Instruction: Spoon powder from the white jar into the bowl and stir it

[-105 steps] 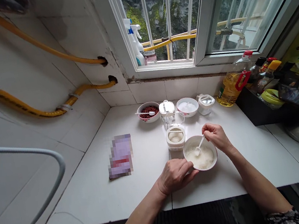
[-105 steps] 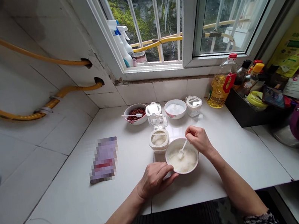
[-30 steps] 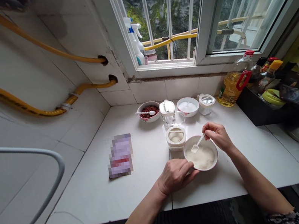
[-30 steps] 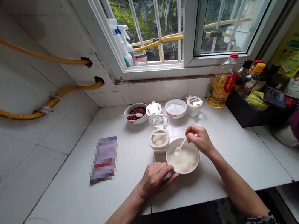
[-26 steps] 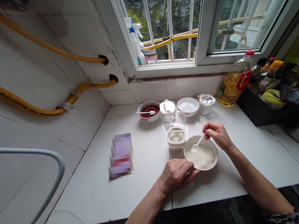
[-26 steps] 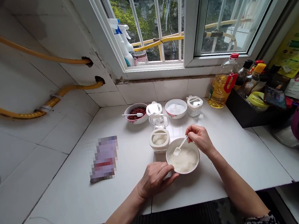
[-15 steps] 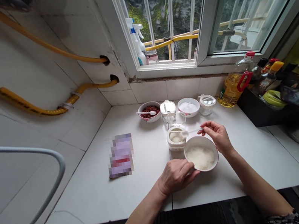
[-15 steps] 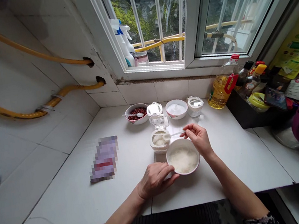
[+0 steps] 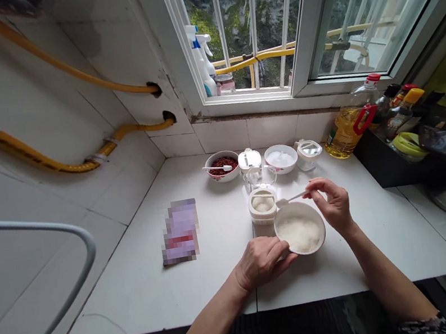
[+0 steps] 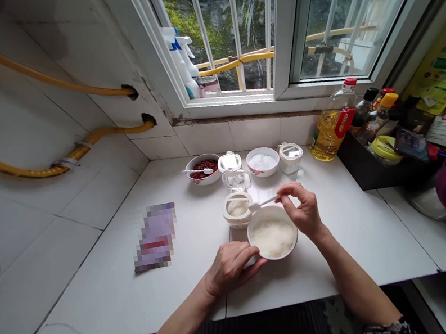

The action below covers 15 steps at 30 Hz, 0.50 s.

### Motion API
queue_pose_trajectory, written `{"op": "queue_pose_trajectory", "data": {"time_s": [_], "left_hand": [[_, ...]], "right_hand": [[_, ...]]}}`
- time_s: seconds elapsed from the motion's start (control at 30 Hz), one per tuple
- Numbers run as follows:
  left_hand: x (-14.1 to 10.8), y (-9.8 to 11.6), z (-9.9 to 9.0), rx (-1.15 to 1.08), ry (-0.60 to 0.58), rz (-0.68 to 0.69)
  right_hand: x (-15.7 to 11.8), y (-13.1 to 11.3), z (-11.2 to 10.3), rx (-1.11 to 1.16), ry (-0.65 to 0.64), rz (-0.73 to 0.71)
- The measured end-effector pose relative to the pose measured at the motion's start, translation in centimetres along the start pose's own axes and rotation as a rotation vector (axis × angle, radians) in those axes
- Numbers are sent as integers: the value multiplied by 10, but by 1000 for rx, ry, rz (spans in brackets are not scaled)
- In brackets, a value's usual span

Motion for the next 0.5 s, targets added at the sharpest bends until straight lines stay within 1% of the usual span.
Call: {"op": "queue_pose_trajectory", "data": {"time_s": [0.07, 0.1, 0.2, 0.27, 0.4, 0.5], "left_hand": [[-1, 0, 1, -5, -5, -4], [-2, -1, 1, -5, -7, -6], [-2, -1, 1, 7, -14, -10], [-2, 0, 0, 19, -16, -7], [0, 1, 0, 24, -7, 2], [1, 1, 0, 23, -4, 2]], "right_hand": [[2, 5, -2, -36, -59, 59], [2, 6, 0, -72, -110, 64], [2, 7, 9, -182, -272, 11], [0, 5, 15, -209, -348, -22], [-1, 4, 19, -176, -389, 6], [0, 5, 15, -77, -394, 96]]}}
Point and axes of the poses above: each hand's wrist, its own x-axis towards the middle knuckle, its own z-axis out of the palm, y = z × x, the point moved 3 cm from there along x, towards the middle knuckle, and after that the axes turned 6 degrees about -x, right-handed, at the moved point
